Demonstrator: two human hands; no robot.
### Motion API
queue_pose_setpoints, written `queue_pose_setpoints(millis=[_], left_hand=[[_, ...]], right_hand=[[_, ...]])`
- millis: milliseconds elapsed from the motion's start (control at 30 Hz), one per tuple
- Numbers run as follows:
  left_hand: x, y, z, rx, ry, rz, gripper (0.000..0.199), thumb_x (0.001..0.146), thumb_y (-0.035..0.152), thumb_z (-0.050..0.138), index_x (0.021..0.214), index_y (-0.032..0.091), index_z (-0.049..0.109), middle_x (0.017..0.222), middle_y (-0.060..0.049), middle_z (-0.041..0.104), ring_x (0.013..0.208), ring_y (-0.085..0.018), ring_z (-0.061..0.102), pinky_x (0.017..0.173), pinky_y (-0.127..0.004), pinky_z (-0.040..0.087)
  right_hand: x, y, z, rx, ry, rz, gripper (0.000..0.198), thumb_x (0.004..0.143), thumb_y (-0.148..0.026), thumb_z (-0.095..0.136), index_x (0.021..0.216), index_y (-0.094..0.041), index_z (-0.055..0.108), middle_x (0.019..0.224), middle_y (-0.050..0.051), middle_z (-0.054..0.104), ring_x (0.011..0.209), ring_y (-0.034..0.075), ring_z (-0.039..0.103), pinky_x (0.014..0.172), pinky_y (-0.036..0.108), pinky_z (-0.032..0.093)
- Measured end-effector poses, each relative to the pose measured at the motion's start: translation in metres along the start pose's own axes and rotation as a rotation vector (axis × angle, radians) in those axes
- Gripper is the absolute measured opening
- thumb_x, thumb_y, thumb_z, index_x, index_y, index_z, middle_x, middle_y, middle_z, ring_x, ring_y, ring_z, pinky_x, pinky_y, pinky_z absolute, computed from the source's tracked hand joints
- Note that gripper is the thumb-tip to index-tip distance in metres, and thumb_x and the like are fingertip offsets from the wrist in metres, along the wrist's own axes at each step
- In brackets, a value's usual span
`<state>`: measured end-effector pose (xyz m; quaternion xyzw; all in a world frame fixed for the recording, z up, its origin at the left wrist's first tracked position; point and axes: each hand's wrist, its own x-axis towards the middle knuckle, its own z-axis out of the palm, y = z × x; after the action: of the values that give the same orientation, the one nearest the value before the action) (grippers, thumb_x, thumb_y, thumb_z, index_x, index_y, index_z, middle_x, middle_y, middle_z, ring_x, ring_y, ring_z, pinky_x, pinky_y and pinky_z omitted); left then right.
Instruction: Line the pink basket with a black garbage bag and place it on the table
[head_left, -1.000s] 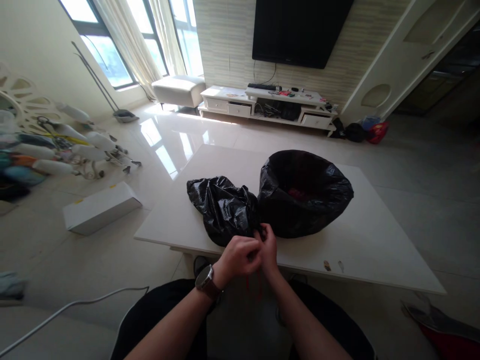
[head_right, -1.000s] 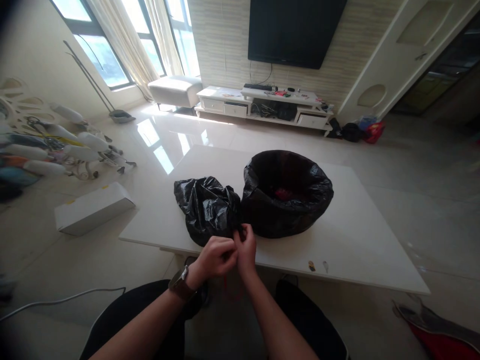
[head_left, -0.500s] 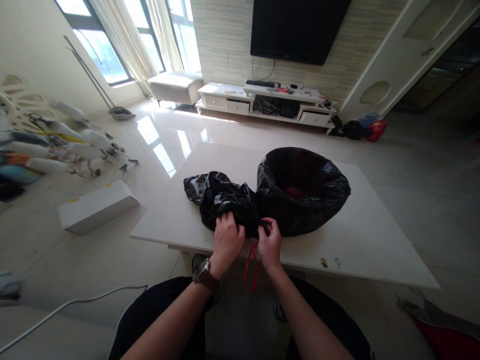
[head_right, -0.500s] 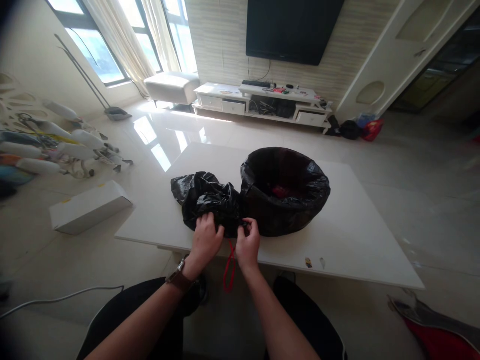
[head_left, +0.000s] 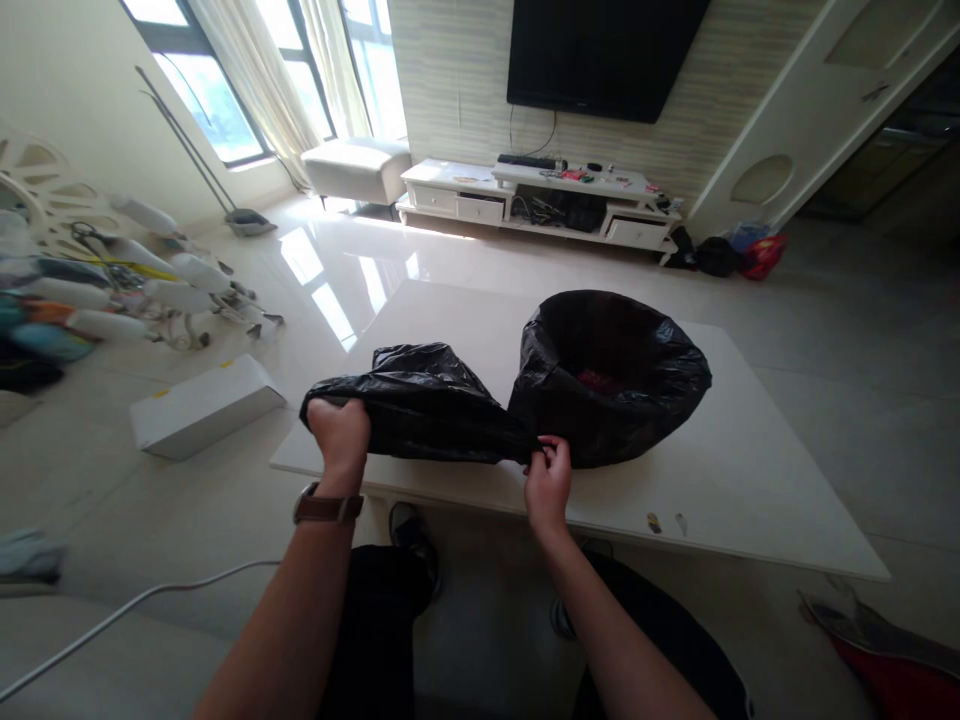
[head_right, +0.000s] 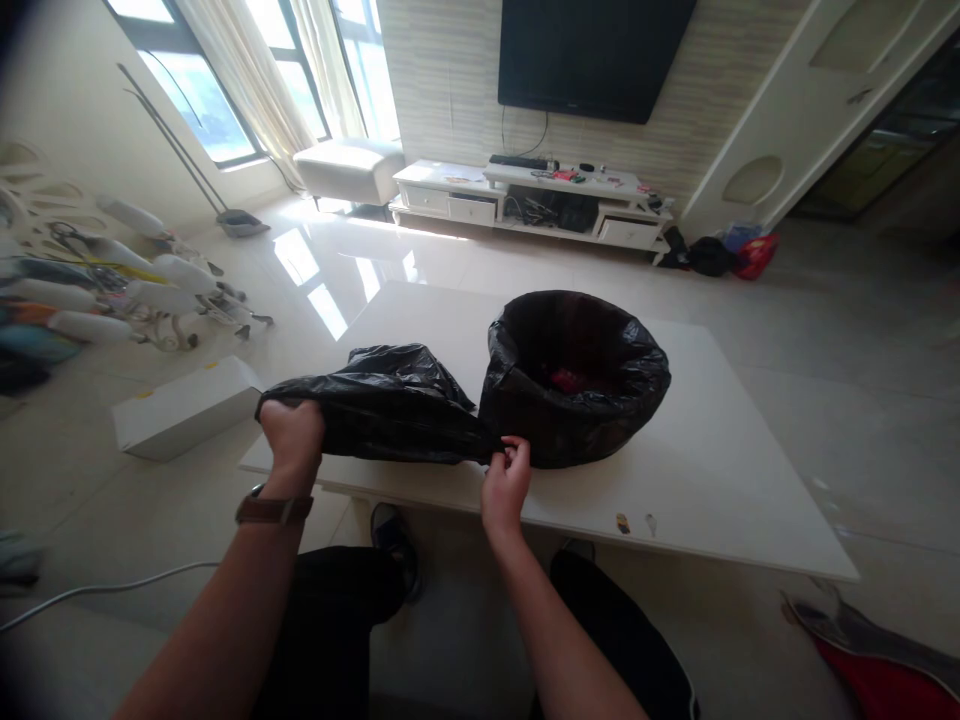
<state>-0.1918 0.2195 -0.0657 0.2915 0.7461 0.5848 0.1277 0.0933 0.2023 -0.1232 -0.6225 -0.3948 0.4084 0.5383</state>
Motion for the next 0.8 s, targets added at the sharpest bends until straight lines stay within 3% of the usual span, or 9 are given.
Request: queue_pose_setpoints(millis=[100,200,267,367,467,567,633,800], left_hand=[[0.009,-0.006,-0.011,-0.017,-0.005,-0.084,0.015,0.059,0.022,0.074,0.066,0.02,0.06,0.067,-0.002,0.057,0.085,-0.029,0.06,0.096,-0.05,0.052],[0.013,-0.011,-0.016,-0.137,-0.067,-0.144,0.012,0.058,0.02,0.071,0.062,0.019,0.06,0.061,0.0,0.056,0.07,-0.022,0.059,0.081,-0.045,0.057],[0.016,-0.014,-0.019,-0.234,-0.035,-0.148,0.013,0.06,0.017,0.065,0.062,0.021,0.053,0.06,0.002,0.053,0.065,-0.018,0.057,0.075,-0.04,0.058],[0.019,-0.013,-0.025,-0.331,0.113,-0.073,0.018,0.061,0.011,0.058,0.066,0.022,0.044,0.064,0.006,0.048,0.065,-0.013,0.054,0.076,-0.035,0.058],[0.014,-0.003,-0.031,-0.314,0.183,0.08,0.014,0.069,0.009,0.06,0.078,0.019,0.056,0.078,0.004,0.06,0.078,-0.015,0.06,0.088,-0.036,0.057],[0.005,0.008,-0.034,-0.203,0.065,0.228,0.017,0.073,0.011,0.072,0.089,0.016,0.069,0.096,-0.001,0.072,0.099,-0.021,0.066,0.107,-0.041,0.051],[0.003,0.01,-0.033,-0.199,-0.055,0.231,0.026,0.07,0.013,0.078,0.095,0.017,0.071,0.105,-0.003,0.074,0.107,-0.022,0.067,0.113,-0.04,0.048],[0.008,0.001,-0.033,-0.53,-0.233,-0.136,0.032,0.062,0.019,0.082,0.09,0.02,0.067,0.097,-0.001,0.074,0.093,-0.02,0.068,0.095,-0.035,0.058]], right_hand=[[-0.002,-0.003,0.001,0.057,0.031,0.005,0.028,0.085,-0.041,0.052,0.105,-0.021,0.054,0.085,0.001,0.062,0.064,0.016,0.056,0.059,0.029,0.046],[-0.003,-0.005,0.001,0.082,0.079,0.023,0.029,0.086,-0.043,0.051,0.105,-0.021,0.055,0.084,0.0,0.059,0.061,0.013,0.051,0.054,0.027,0.044],[-0.007,-0.006,0.002,0.111,0.08,0.027,0.029,0.085,-0.042,0.052,0.105,-0.021,0.056,0.085,-0.001,0.058,0.061,0.013,0.051,0.054,0.026,0.044],[-0.016,-0.005,0.006,0.181,0.011,0.028,0.03,0.082,-0.039,0.054,0.107,-0.022,0.056,0.089,0.0,0.059,0.065,0.012,0.052,0.055,0.024,0.045],[-0.024,-0.002,0.012,0.215,-0.033,0.084,0.032,0.081,-0.041,0.056,0.107,-0.023,0.055,0.092,0.0,0.06,0.065,0.012,0.051,0.054,0.024,0.045],[-0.025,0.0,0.015,0.224,-0.048,0.162,0.035,0.079,-0.045,0.058,0.105,-0.023,0.056,0.093,0.001,0.061,0.067,0.013,0.053,0.053,0.024,0.046],[-0.021,-0.001,0.013,0.243,-0.061,0.186,0.034,0.078,-0.046,0.059,0.103,-0.023,0.057,0.094,0.002,0.061,0.072,0.015,0.054,0.054,0.024,0.047],[-0.012,-0.006,0.007,0.303,0.068,0.185,0.03,0.077,-0.042,0.057,0.1,-0.024,0.058,0.098,0.002,0.06,0.081,0.016,0.056,0.056,0.024,0.048]])
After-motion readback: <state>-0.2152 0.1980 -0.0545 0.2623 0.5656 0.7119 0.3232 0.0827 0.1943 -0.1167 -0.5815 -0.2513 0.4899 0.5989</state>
